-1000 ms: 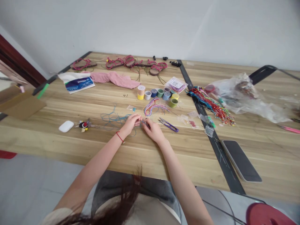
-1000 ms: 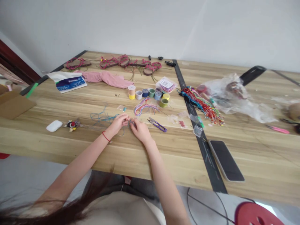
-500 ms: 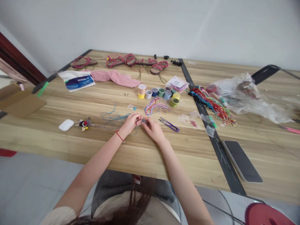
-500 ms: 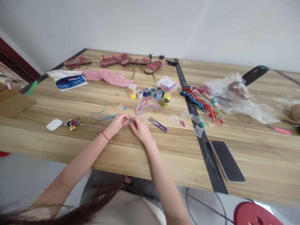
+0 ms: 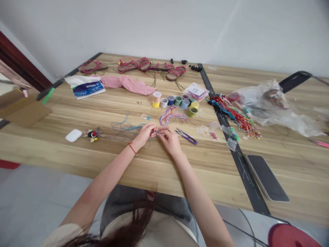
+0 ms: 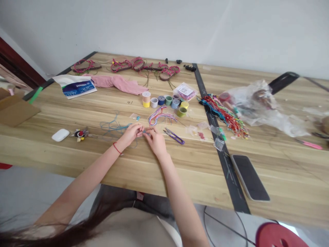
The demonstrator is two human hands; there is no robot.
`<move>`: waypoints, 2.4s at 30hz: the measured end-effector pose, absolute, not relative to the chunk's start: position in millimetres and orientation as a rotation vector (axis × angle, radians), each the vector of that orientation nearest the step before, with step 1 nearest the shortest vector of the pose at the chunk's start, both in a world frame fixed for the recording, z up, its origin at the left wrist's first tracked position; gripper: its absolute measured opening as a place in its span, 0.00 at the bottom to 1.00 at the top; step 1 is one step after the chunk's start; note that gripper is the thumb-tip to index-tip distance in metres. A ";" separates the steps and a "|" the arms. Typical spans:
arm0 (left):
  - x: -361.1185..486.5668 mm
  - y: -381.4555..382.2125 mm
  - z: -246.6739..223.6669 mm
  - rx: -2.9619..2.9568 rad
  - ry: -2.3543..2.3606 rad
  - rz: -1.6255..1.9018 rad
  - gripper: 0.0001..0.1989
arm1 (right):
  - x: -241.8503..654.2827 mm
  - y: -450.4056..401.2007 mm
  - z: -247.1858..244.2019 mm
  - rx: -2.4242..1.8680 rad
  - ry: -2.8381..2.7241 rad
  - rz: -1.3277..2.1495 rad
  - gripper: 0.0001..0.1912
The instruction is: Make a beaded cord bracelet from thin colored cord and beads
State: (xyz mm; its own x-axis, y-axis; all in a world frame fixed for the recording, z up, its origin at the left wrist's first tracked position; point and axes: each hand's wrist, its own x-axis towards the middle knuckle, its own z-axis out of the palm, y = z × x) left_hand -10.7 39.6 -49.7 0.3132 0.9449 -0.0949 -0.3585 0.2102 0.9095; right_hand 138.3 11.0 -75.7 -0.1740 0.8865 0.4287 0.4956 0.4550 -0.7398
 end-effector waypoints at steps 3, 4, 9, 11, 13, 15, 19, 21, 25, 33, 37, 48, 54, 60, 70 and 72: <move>-10.7 40.0 -49.7 0.924 0.787 1.048 0.11 | 136.9 11.8 -76.4 -1.146 -1.810 0.585 0.12; -10.8 40.3 -49.8 0.922 0.784 1.046 0.11 | 136.7 12.2 -76.4 -1.143 -1.791 0.610 0.12; -11.1 41.3 -49.6 0.935 0.807 1.044 0.11 | 135.1 14.9 -77.0 -1.185 -1.617 0.845 0.12; -10.9 41.2 -49.5 0.959 0.810 1.054 0.10 | 133.5 15.3 -76.1 -1.173 -1.534 0.998 0.13; -10.9 40.8 -49.6 0.977 0.803 1.059 0.10 | 132.1 15.3 -74.0 -1.133 -1.435 1.125 0.14; -11.1 40.4 -49.8 0.980 0.798 1.055 0.11 | 131.7 15.5 -71.5 -1.098 -1.339 1.196 0.14; -12.5 40.3 -49.6 1.015 0.828 1.039 0.10 | 133.8 16.4 -67.3 -1.074 -1.244 1.289 0.15; -13.2 40.5 -49.6 1.048 0.856 1.032 0.10 | 134.9 16.5 -66.2 -1.065 -1.223 1.322 0.15; -13.8 41.2 -50.9 1.092 0.890 1.044 0.10 | 135.3 16.1 -66.4 -1.014 -1.204 1.392 0.14; -13.7 41.7 -51.7 1.088 0.903 1.038 0.09 | 135.7 15.6 -64.7 -1.013 -1.168 1.494 0.16; -12.5 41.8 -52.9 1.089 0.905 1.051 0.09 | 133.4 13.2 -60.4 -1.040 -1.220 1.476 0.20; -10.7 38.8 -47.4 1.122 0.943 1.045 0.11 | 132.8 14.0 -73.3 -1.047 -1.231 1.480 0.16; -8.9 36.5 -44.5 1.127 0.953 1.050 0.12 | 132.3 11.6 -64.1 -1.005 -1.042 1.618 0.16; -8.2 35.9 -45.1 1.098 0.973 1.060 0.15 | 133.0 9.3 -54.0 -0.971 -0.986 1.733 0.15; -8.9 37.7 -49.3 1.143 0.935 1.079 0.12 | 129.4 11.9 -64.0 -1.057 -1.183 1.353 0.17; -9.5 38.7 -49.9 1.113 0.951 1.118 0.10 | 129.9 13.8 -66.6 -1.079 -1.211 1.224 0.17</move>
State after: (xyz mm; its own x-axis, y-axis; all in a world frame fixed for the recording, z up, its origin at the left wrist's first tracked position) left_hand -9.5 38.7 -49.9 0.1951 0.9803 -0.0323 -0.1888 0.0698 0.9795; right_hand 129.9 13.8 -66.6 -0.0379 0.9967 0.0718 -0.0820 0.0685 -0.9943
